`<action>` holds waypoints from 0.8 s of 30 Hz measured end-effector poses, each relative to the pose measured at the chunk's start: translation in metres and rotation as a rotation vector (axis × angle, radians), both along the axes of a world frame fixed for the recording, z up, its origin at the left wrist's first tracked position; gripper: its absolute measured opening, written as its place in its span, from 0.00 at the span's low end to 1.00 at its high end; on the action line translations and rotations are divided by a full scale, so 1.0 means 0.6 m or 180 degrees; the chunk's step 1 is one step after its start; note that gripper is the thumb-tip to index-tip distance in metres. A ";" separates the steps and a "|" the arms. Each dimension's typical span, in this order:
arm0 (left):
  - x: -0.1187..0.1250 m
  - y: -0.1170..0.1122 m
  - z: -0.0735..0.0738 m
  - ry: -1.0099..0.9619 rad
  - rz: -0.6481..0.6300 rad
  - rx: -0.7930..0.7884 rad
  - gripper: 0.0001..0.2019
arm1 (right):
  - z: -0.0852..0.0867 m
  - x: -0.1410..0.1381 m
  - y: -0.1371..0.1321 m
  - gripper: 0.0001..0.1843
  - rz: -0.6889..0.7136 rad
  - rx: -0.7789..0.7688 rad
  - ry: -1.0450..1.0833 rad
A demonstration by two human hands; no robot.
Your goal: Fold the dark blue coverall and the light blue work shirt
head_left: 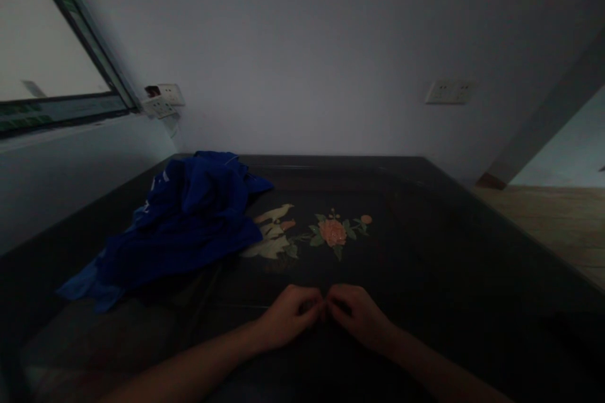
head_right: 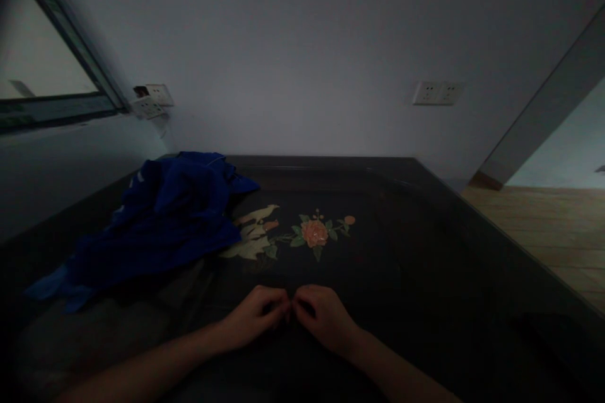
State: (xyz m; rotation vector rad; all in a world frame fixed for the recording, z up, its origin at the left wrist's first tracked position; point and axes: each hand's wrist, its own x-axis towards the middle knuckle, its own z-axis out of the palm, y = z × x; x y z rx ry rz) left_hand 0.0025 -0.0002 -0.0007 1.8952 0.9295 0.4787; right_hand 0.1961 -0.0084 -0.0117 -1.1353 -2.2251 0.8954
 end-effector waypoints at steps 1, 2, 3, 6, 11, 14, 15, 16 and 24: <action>0.000 0.000 -0.001 0.0003 0.0000 -0.0008 0.12 | 0.000 0.000 0.000 0.09 -0.0001 -0.0001 0.0007; 0.000 0.000 -0.001 0.0001 0.0001 -0.0016 0.12 | -0.001 0.000 0.000 0.09 -0.0001 0.0000 0.0010; 0.000 0.000 -0.001 -0.0008 0.0004 -0.0026 0.12 | -0.001 0.000 0.000 0.09 0.0002 0.0003 0.0005; 0.001 -0.001 0.001 -0.0058 0.0016 -0.0022 0.13 | -0.001 0.000 0.000 0.09 0.0003 0.0000 -0.0030; 0.001 -0.002 0.005 -0.0046 0.0027 0.0020 0.14 | -0.002 0.000 -0.001 0.10 -0.0017 -0.0011 -0.0070; 0.001 -0.003 0.007 -0.0021 0.0030 0.0018 0.15 | -0.001 0.000 -0.002 0.09 -0.0013 -0.0020 -0.0071; 0.001 -0.003 0.007 -0.0006 0.0034 0.0016 0.15 | -0.001 0.000 -0.002 0.09 -0.0011 -0.0025 -0.0080; 0.001 -0.003 0.007 0.0009 0.0036 0.0010 0.15 | 0.000 -0.001 -0.002 0.09 -0.0015 -0.0026 -0.0090; 0.000 -0.003 0.001 -0.0029 0.0074 -0.0097 0.16 | 0.005 -0.002 0.001 0.09 -0.0026 -0.0047 -0.0059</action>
